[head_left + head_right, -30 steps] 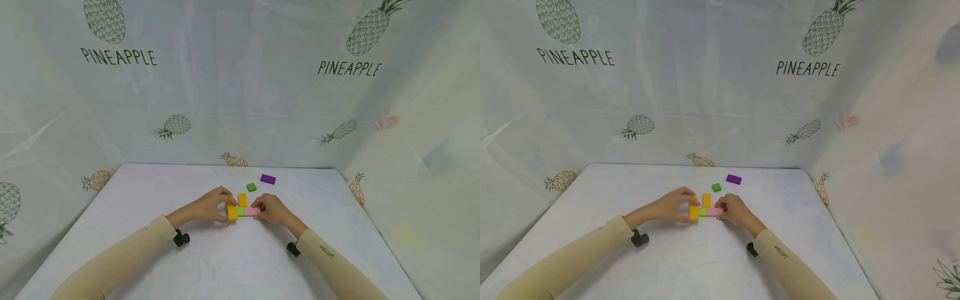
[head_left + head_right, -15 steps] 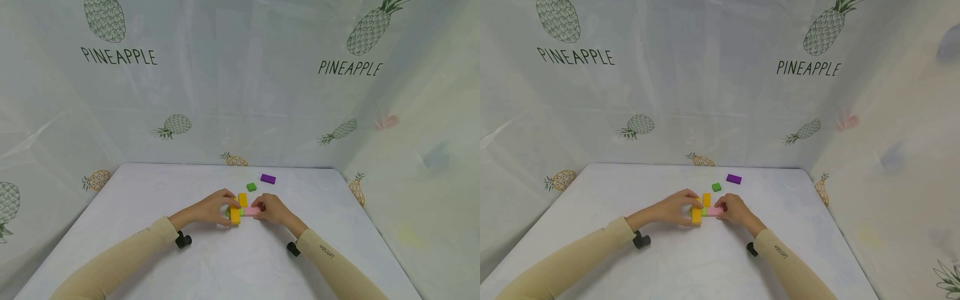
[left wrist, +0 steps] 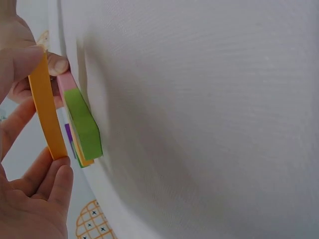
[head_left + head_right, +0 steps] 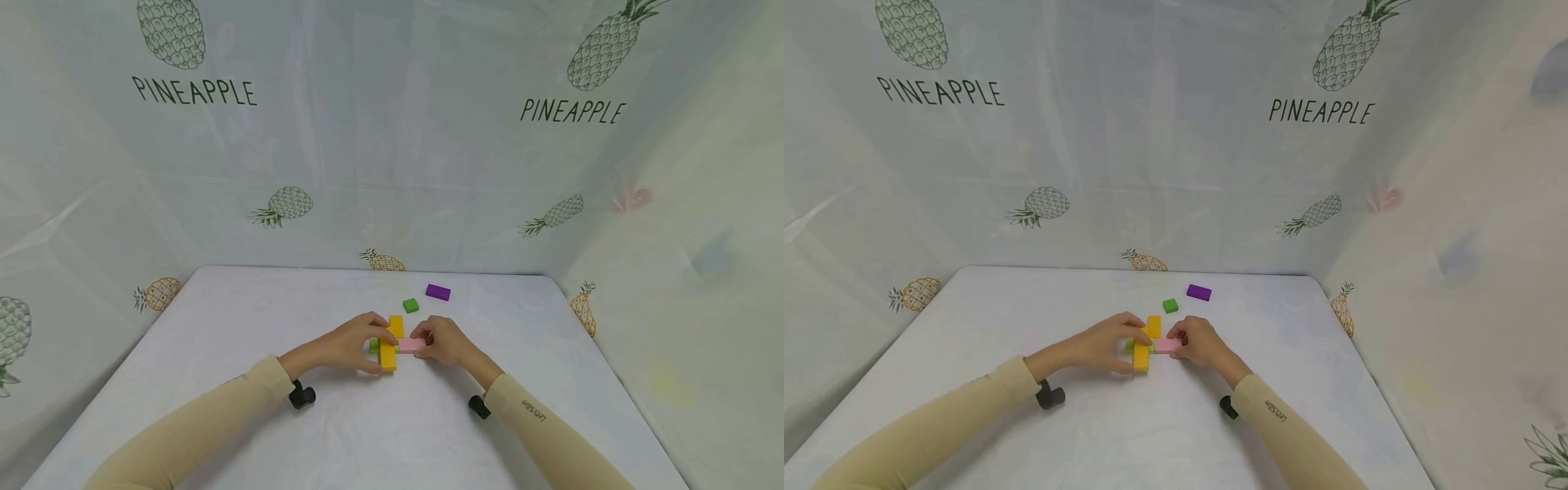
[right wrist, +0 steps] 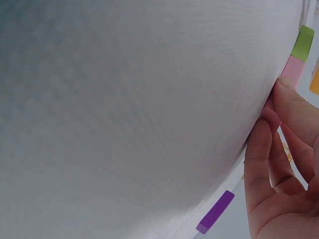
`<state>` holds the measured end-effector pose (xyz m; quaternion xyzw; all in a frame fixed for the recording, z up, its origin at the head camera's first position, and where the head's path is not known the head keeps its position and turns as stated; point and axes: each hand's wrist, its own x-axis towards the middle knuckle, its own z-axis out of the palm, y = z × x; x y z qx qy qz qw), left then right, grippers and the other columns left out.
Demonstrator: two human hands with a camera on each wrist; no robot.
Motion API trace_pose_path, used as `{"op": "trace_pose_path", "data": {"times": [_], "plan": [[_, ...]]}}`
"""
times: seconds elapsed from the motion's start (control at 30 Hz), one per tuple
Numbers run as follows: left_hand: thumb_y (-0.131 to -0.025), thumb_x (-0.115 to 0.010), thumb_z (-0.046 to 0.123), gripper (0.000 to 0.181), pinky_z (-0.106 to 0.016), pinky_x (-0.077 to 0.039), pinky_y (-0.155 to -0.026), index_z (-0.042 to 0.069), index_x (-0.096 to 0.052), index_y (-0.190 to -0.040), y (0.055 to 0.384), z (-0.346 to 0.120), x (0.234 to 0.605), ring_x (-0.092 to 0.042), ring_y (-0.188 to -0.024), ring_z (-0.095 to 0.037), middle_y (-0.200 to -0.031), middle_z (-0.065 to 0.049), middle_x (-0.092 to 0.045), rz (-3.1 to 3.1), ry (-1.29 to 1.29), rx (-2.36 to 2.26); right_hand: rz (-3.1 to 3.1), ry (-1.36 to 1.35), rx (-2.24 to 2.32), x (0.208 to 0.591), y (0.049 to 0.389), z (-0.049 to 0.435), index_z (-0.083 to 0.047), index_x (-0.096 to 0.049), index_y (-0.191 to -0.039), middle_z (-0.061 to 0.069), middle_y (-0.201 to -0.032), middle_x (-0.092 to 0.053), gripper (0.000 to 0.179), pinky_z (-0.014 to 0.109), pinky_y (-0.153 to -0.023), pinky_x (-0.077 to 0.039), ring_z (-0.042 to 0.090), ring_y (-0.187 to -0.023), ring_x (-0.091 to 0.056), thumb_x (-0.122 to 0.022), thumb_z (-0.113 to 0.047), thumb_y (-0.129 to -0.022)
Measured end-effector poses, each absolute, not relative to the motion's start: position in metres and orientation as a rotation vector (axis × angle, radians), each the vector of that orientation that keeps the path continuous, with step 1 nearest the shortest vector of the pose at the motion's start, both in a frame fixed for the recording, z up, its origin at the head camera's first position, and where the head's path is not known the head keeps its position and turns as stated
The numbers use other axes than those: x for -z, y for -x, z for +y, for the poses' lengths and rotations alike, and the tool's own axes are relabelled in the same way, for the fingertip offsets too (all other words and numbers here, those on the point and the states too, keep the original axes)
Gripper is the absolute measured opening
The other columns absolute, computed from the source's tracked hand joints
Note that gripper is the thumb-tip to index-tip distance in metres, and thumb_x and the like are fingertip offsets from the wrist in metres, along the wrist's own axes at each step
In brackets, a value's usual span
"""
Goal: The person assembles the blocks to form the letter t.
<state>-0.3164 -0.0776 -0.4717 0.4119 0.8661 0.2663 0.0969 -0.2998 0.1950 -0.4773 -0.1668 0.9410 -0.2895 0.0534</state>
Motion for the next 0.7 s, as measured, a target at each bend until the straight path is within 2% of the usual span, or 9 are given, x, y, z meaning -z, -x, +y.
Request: {"op": "trace_pose_path", "data": {"times": [0.23,0.7], "plan": [[-0.085,-0.09,0.04,0.052,-0.049,-0.043,-0.12,0.029,-0.074,-0.132,0.3164,-0.0769,0.4738,-0.049,-0.138,-0.024,-0.152,-0.007,-0.052,2.559,-1.212,-0.779,2.858,0.496,0.876,0.4763,0.299,0.1946,-0.014,-0.079,-0.108,-0.003,-0.091,-0.064,0.023,0.029,-0.079,-0.053,0.015,-0.084,-0.056,-0.089,-0.015,-0.087],[-0.084,-0.091,0.04,0.05,-0.044,-0.044,-0.119,0.035,-0.074,-0.131,0.3135,-0.0739,0.4771,-0.048,-0.137,-0.018,-0.148,0.003,-0.052,2.562,-1.21,-0.758,2.859,0.487,0.884,0.4756,0.2979,0.1941,-0.014,-0.079,-0.109,-0.002,-0.092,-0.065,0.024,0.028,-0.079,-0.053,0.015,-0.084,-0.056,-0.089,-0.014,-0.087]]}}
